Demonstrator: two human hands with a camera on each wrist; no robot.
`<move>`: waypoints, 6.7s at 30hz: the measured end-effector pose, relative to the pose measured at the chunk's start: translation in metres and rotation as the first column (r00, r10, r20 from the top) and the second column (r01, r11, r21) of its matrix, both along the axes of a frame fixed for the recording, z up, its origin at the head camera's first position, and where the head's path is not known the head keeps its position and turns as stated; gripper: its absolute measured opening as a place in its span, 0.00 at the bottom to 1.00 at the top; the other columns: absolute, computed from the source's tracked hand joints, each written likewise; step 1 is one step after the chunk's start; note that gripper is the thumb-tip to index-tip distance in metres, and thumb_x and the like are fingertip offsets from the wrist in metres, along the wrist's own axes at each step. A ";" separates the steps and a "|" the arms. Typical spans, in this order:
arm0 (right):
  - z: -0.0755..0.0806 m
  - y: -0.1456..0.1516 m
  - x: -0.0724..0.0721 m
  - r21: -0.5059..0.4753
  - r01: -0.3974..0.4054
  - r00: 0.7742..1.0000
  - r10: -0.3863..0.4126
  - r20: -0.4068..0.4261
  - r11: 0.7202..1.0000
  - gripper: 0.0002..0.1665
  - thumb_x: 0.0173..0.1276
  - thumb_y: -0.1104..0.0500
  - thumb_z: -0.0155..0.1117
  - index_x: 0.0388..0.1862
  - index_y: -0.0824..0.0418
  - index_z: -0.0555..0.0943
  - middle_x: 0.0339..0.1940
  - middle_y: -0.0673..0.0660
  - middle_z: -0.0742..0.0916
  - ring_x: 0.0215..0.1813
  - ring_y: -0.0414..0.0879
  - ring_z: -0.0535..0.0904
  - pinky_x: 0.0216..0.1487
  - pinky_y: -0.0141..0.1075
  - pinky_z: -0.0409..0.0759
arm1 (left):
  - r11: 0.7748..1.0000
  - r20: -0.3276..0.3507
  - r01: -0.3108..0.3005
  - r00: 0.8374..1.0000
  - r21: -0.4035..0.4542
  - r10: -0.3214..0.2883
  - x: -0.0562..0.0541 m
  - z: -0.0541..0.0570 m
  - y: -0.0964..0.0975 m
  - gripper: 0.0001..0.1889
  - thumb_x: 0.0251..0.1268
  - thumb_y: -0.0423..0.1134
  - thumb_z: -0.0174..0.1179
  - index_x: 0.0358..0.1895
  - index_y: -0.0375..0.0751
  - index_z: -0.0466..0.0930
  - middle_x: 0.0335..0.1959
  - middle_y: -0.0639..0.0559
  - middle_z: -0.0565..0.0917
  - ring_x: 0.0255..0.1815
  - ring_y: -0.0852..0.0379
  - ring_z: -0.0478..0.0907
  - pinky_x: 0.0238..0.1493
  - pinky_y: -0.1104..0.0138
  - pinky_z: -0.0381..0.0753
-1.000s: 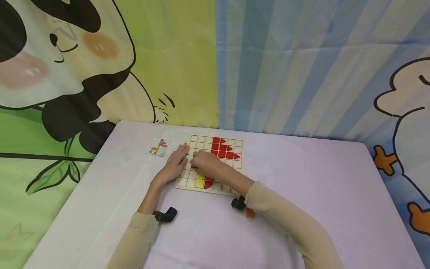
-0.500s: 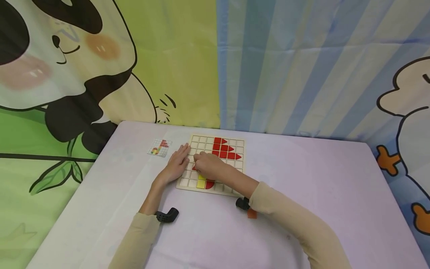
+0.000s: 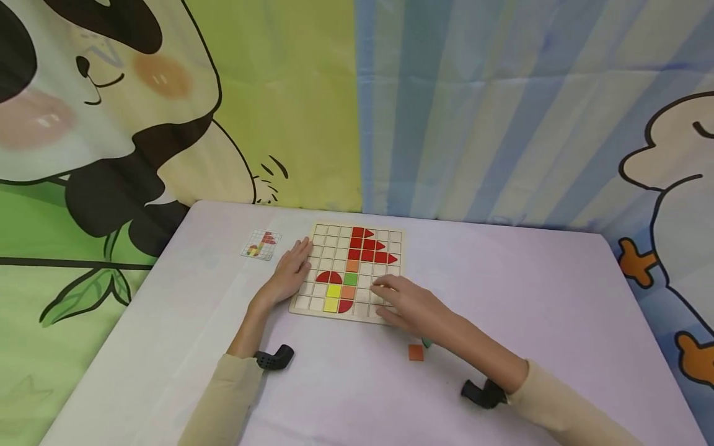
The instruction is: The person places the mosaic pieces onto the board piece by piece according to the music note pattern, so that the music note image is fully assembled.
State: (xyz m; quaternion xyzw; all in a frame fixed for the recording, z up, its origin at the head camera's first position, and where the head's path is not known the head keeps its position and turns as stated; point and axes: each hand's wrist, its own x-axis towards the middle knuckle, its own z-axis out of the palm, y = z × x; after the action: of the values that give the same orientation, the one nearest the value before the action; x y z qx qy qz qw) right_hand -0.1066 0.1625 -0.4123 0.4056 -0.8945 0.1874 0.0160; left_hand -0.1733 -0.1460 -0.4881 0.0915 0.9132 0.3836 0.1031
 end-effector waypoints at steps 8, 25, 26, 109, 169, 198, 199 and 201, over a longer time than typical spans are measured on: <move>-0.025 0.064 0.032 0.070 0.083 0.996 -0.081 -0.038 0.994 0.26 0.58 0.62 0.81 0.56 0.65 0.85 0.55 0.57 0.87 0.53 0.52 0.86 0.47 0.40 0.88 | 1.000 0.010 -0.003 1.000 0.002 0.003 0.002 -0.002 -0.001 0.31 0.84 0.38 0.40 0.83 0.34 0.47 0.87 0.42 0.44 0.88 0.45 0.34 0.86 0.49 0.31; -0.034 0.072 0.057 0.028 -0.036 0.992 0.039 -0.121 0.999 0.26 0.50 0.61 0.85 0.50 0.56 0.87 0.52 0.54 0.87 0.49 0.49 0.86 0.42 0.36 0.88 | 1.000 -0.005 -0.003 1.000 -0.006 0.003 0.000 0.000 0.002 0.31 0.84 0.37 0.40 0.83 0.34 0.48 0.87 0.42 0.45 0.88 0.45 0.35 0.86 0.48 0.31; -0.034 0.071 0.058 0.024 -0.042 0.991 0.045 -0.122 0.999 0.27 0.50 0.61 0.85 0.50 0.56 0.87 0.52 0.54 0.87 0.50 0.49 0.86 0.43 0.36 0.88 | 1.000 -0.004 -0.003 1.000 -0.006 0.003 0.000 0.000 0.002 0.31 0.84 0.37 0.40 0.83 0.34 0.48 0.87 0.42 0.45 0.88 0.45 0.35 0.86 0.48 0.31; -0.023 -0.129 -0.051 0.119 0.042 0.987 -0.060 0.150 0.992 0.08 0.74 0.61 0.67 0.37 0.65 0.89 0.33 0.56 0.88 0.35 0.47 0.80 0.39 0.37 0.83 | 1.000 -0.023 0.007 1.000 -0.025 -0.008 0.000 0.000 0.001 0.30 0.84 0.37 0.40 0.83 0.34 0.49 0.87 0.42 0.46 0.88 0.45 0.37 0.86 0.49 0.33; -0.026 0.061 0.037 0.149 0.307 0.940 -0.324 0.109 0.940 0.29 0.55 0.51 0.83 0.50 0.67 0.88 0.42 0.52 0.86 0.41 0.44 0.81 0.37 0.36 0.83 | 1.000 0.000 -0.009 1.000 -0.007 0.009 0.000 0.000 -0.001 0.30 0.85 0.39 0.39 0.83 0.36 0.48 0.87 0.45 0.45 0.88 0.48 0.35 0.86 0.51 0.32; -0.030 0.032 0.028 -0.069 0.140 0.986 -0.132 0.103 0.988 0.12 0.56 0.69 0.75 0.39 0.62 0.85 0.37 0.50 0.87 0.36 0.39 0.81 0.36 0.30 0.83 | 1.000 -0.009 -0.017 1.000 -0.015 0.017 0.002 -0.004 -0.001 0.30 0.84 0.38 0.40 0.83 0.36 0.49 0.87 0.44 0.46 0.88 0.47 0.36 0.86 0.50 0.33; -0.028 0.025 0.026 -0.087 0.130 0.985 -0.118 0.128 0.988 0.12 0.56 0.70 0.73 0.39 0.63 0.85 0.36 0.50 0.87 0.35 0.39 0.81 0.35 0.29 0.83 | 1.000 -0.012 -0.017 1.000 -0.013 0.017 0.002 -0.003 -0.001 0.30 0.84 0.38 0.40 0.83 0.35 0.49 0.87 0.44 0.46 0.88 0.47 0.36 0.86 0.50 0.33; -0.023 0.010 0.022 -0.112 0.112 0.980 -0.091 0.177 0.987 0.11 0.57 0.71 0.71 0.40 0.64 0.85 0.35 0.51 0.87 0.34 0.39 0.80 0.33 0.28 0.81 | 1.000 -0.016 -0.014 1.000 -0.010 0.014 0.003 -0.003 -0.001 0.30 0.84 0.38 0.40 0.83 0.35 0.50 0.87 0.44 0.46 0.88 0.47 0.37 0.86 0.49 0.34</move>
State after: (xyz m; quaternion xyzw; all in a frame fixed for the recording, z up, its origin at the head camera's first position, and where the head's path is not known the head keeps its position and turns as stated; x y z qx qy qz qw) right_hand -0.0842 0.1725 -0.4353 0.3398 -0.8991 0.2745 -0.0267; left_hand -0.1705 -0.1465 -0.4907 0.0877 0.9164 0.3791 0.0934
